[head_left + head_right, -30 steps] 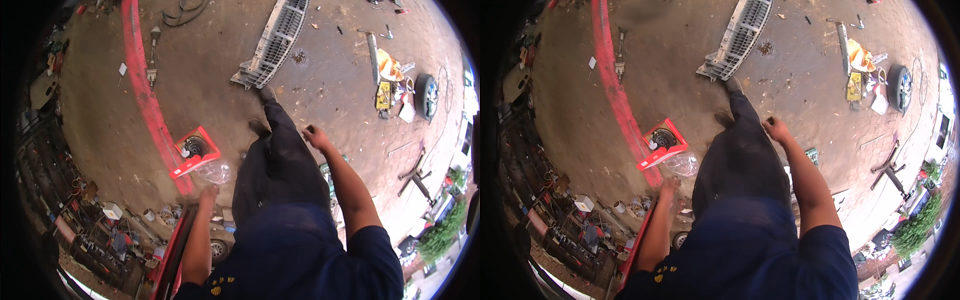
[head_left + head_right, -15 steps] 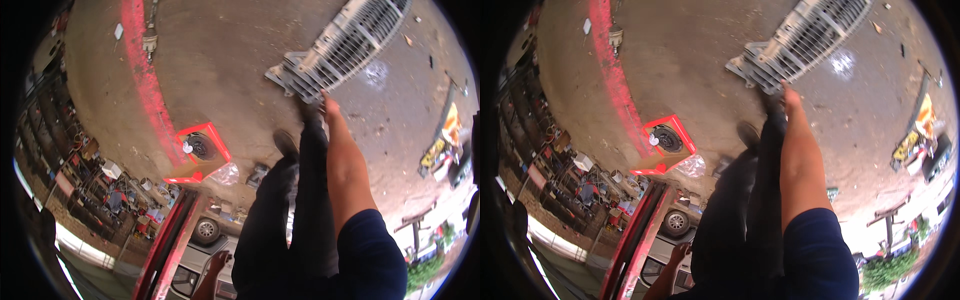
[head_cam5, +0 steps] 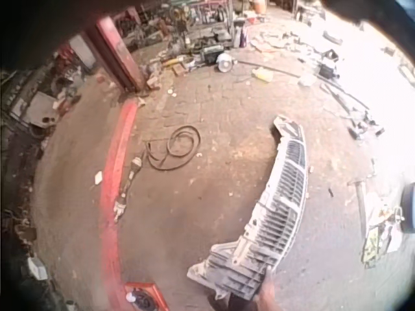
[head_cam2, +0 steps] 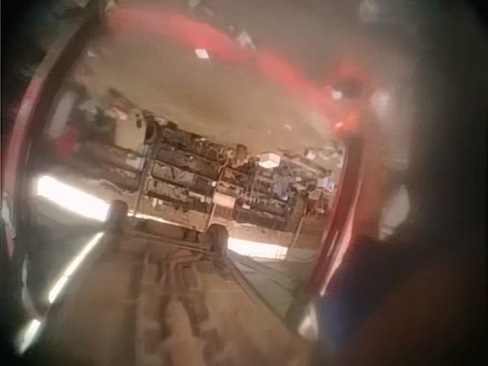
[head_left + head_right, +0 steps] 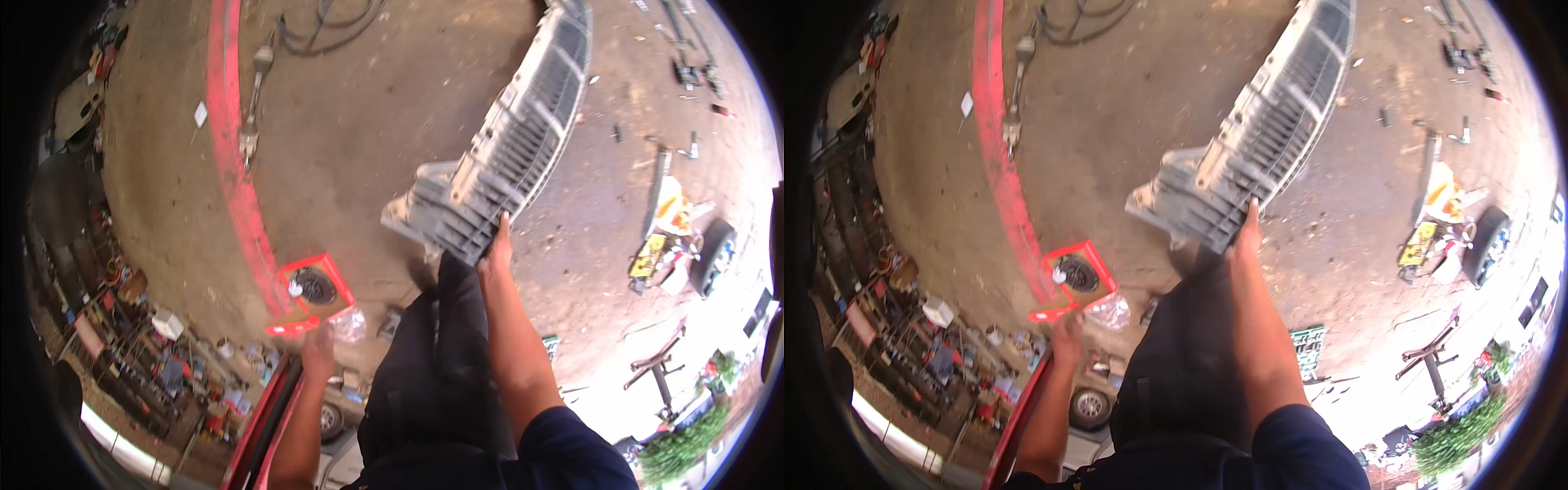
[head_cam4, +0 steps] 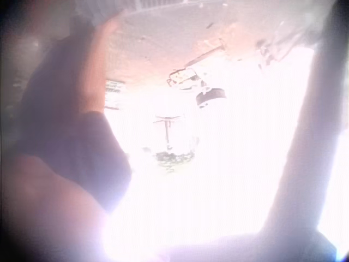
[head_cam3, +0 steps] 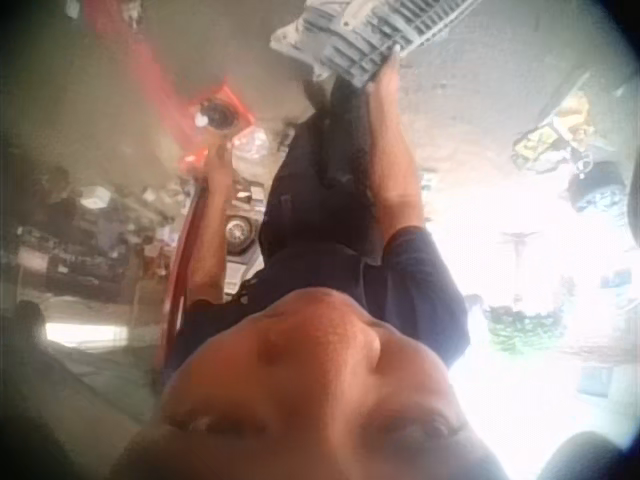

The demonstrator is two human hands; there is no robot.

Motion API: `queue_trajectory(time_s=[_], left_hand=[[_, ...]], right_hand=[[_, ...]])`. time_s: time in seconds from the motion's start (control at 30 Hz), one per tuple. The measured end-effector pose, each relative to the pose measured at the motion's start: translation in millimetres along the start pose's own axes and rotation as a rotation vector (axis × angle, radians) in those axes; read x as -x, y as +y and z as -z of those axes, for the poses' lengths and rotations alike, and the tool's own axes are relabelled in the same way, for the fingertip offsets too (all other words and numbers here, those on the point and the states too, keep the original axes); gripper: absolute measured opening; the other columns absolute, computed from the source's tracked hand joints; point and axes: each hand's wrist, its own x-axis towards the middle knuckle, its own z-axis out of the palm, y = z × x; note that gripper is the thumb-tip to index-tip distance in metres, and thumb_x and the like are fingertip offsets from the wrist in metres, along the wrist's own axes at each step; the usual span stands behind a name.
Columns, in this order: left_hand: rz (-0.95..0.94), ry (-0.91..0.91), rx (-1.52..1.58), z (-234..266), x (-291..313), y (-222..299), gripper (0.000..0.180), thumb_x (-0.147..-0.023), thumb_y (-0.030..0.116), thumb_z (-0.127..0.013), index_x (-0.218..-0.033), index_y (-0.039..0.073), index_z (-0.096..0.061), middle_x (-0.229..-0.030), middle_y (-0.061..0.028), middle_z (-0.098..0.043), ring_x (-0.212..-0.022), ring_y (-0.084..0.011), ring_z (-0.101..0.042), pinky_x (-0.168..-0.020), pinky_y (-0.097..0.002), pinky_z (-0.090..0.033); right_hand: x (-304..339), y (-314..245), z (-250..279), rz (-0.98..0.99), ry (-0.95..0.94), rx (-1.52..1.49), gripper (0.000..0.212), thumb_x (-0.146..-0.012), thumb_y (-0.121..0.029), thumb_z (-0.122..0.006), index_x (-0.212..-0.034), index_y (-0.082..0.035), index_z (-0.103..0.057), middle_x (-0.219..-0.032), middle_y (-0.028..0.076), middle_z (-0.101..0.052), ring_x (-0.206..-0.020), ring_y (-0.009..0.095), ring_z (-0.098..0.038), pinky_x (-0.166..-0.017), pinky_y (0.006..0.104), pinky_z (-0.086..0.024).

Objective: The person picks up a metal plate and a car grille from a cluttered workshop floor, carries them across the space, and places them down near other parts and tools.

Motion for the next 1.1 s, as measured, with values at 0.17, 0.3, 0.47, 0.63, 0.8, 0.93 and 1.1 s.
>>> queue_trajectory(time_s=[0.17,0.3,0.47,0.63,0.8,0.93,1.1], left_hand=[[-0.622,0.078,0.191,-52.1,-106.6,221.6,0.045,-0.092,0.031,-0.063,-0.123,0.000,-0.058,-0.121,-0.0216,-0.061,-0.116,-0.0359,-0.057,-0.100,-0.0406,-0.043],[-0.390,-0.133,-0.138,-138.1,-86.5,304.2,0.072,-0.086,0.054,-0.061,-0.127,-0.004,-0.053,-0.130,-0.0274,-0.052,-0.123,-0.0384,-0.050,-0.103,-0.0446,-0.042],[-0.246,-0.515,0.019,-172.1,-22.7,271.0,0.077,-0.085,0.060,-0.059,-0.121,-0.008,-0.053,-0.116,-0.0303,-0.061,-0.110,-0.0422,-0.059,-0.092,-0.0472,-0.048],[-0.192,-0.310,0.209,-100.5,27.2,208.9,0.075,-0.078,0.065,-0.063,-0.113,-0.001,-0.057,-0.110,-0.0272,-0.063,-0.106,-0.0412,-0.061,-0.087,-0.0477,-0.048],[-0.120,-0.134,0.289,7.2,16.1,136.8,0.081,-0.075,0.072,-0.061,-0.110,-0.001,-0.057,-0.103,-0.0267,-0.065,-0.099,-0.0426,-0.063,-0.084,-0.0472,-0.051],[-0.112,-0.047,0.546,121.8,-59.5,79.5,0.090,-0.077,0.071,-0.061,-0.122,-0.007,-0.053,-0.122,-0.0285,-0.059,-0.118,-0.0400,-0.056,-0.097,-0.0447,-0.045],[-0.062,0.468,0.245,368.8,-174.6,-44.6,0.077,-0.089,0.059,-0.055,-0.130,-0.007,-0.050,-0.125,-0.0253,-0.058,-0.111,-0.0322,-0.060,-0.095,-0.0420,-0.046]], right_hand=[[56.3,-91.6,16.2,0.315,0.208,0.516,0.073,-0.079,-0.055,-0.075,-0.107,0.011,-0.063,-0.095,0.013,-0.065,-0.082,0.022,-0.060,-0.077,0.0371,-0.051],[101.5,-164.4,42.2,0.448,0.186,0.765,0.069,-0.080,-0.053,-0.074,-0.101,0.012,-0.065,-0.091,0.010,-0.066,-0.075,0.019,-0.057,-0.071,0.0368,-0.049],[184.4,-185.2,70.7,0.550,0.414,1.243,0.062,-0.085,-0.057,-0.067,-0.073,0.003,-0.062,-0.065,0.007,-0.059,-0.058,0.017,-0.050,-0.053,0.0363,-0.043],[269.6,-130.5,60.4,0.517,0.170,1.180,0.059,-0.088,-0.054,-0.064,-0.077,0.004,-0.060,-0.062,0.004,-0.053,-0.054,0.016,-0.043,-0.049,0.0349,-0.036],[311.7,-45.7,-17.0,0.540,-0.119,1.129,0.035,-0.093,-0.038,-0.064,-0.083,-0.005,-0.064,-0.063,-0.007,-0.046,-0.053,0.006,-0.035,-0.047,0.0267,-0.026],[328.6,45.9,-161.1,0.499,-0.498,1.074,0.036,-0.095,-0.032,-0.062,-0.104,0.003,-0.068,-0.079,0.006,-0.066,-0.067,0.012,-0.055,-0.061,0.0313,-0.047],[384.3,201.6,-322.9,0.949,-1.093,2.051,0.075,-0.091,-0.064,-0.049,-0.123,0.003,-0.056,-0.105,0.020,-0.068,-0.096,0.033,-0.067,-0.082,0.0421,-0.052]])
